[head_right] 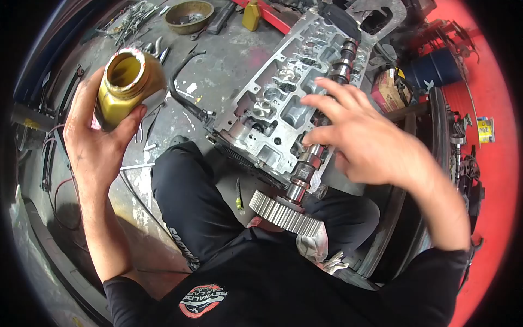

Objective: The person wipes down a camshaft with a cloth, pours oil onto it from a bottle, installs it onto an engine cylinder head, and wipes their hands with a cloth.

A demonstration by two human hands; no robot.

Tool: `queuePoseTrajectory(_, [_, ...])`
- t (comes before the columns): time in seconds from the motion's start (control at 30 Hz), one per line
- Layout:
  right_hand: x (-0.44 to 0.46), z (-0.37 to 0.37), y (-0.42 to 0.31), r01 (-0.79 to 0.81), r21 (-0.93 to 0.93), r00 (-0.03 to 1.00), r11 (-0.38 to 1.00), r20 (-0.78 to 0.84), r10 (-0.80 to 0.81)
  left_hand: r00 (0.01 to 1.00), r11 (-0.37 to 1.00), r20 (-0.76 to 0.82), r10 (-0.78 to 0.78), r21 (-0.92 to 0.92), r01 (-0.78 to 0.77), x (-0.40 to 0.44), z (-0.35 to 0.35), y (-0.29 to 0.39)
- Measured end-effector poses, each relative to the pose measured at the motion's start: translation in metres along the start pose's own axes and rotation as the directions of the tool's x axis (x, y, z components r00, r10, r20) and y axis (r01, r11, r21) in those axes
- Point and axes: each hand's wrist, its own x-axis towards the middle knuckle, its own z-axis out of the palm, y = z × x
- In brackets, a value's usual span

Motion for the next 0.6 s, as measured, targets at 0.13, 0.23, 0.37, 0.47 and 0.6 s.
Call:
queuePoseTrajectory(0.13, [-0.039,0.073,-0.040,-0.125,0.769,0.607,0.626,-0.440,0.662,0.999,0.999,0.032,-0.043,-0.008,0.044,0.004,-0.002,0.001])
queuePoseTrajectory(0.23, [-0.049,0.089,-0.054,0.158,0.832,0.710,-0.532,0.279,0.646,0.998,0.999,-0.032,0.047,-0.003,-0.047,0.013,0.004,0.013])
queuePoseTrajectory(0.37, [-0.041,0.110,-0.049,0.208,0.674,0.843,-0.709,0.244,0.479,0.989,0.989,-0.010,0.144,-0.022,-0.144,0.024,0.003,0.034])
queuePoseTrajectory(0.47, [-0.034,0.118,-0.036,0.169,0.581,0.930,-0.796,0.174,0.325,0.986,0.985,0.006,0.169,-0.038,-0.169,0.024,0.003,0.044])
queuePoseTrajectory(0.6, [-0.036,0.122,-0.028,0.106,0.546,0.964,-0.831,0.150,0.222,0.982,0.982,0.050,0.183,-0.045,-0.181,0.026,0.003,0.053])
